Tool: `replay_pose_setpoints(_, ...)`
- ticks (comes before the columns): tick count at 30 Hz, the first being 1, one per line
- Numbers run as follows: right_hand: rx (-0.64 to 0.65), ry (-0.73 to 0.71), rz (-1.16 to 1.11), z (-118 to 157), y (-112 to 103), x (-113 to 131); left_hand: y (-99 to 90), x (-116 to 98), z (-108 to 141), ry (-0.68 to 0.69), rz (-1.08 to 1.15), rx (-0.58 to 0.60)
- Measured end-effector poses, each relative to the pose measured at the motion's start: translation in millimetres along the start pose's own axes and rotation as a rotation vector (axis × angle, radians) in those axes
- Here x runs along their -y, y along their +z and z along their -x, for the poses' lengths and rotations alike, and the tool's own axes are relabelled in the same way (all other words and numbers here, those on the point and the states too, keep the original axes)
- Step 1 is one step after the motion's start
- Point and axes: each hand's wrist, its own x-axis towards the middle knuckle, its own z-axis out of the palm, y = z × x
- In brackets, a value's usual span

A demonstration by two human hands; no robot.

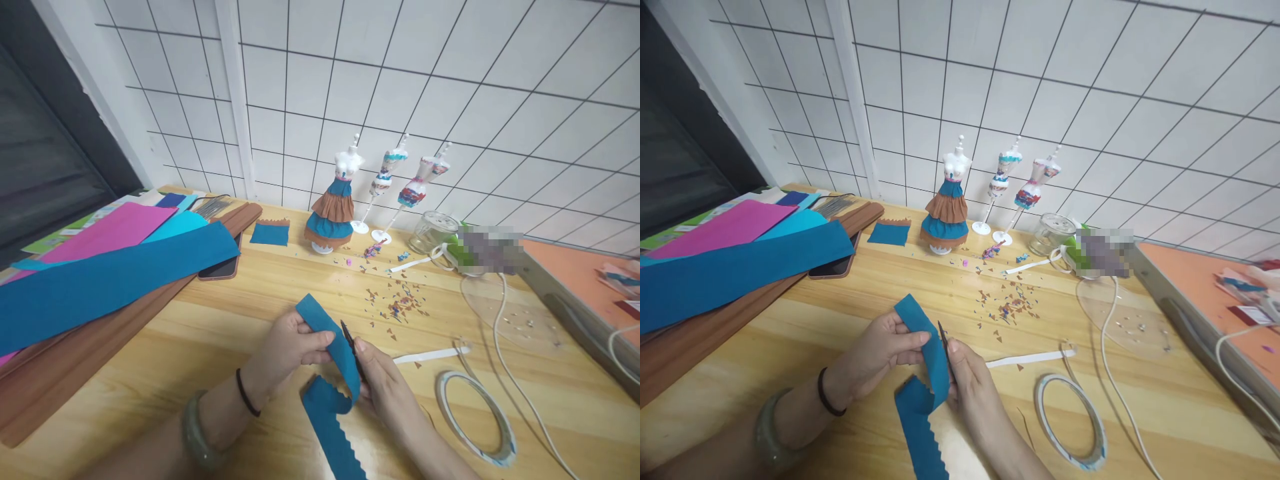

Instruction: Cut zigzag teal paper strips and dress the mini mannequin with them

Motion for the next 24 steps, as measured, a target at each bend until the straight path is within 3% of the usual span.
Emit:
replay_pose_setpoints(5, 0.038, -0.072, 0.038, -1, -5, 2, -4.1, -6, -1, 0.066, -0.044, 0.047)
replay_pose_setpoints(9, 0.039, -0.153, 0.22, 1, -4, 11, -8.9, -5, -5, 0.183, -0.113, 0.076)
replay_pose_setpoints(13, 0.048, -0.154, 0.273, 2, -4, 12, -11.7, -5, -6, 0.197, -0.145, 0.136)
replay_pose_setpoints(17, 0.142, -0.063, 0.127, 2, -9, 6, -10.4, -9, -4, 0.195, -0.155, 0.213)
replay_pose_setpoints(24, 0.242, 0.023, 0.168, 5, -13, 9, -13.3, -8, -3, 0.12, -0.193, 0.32)
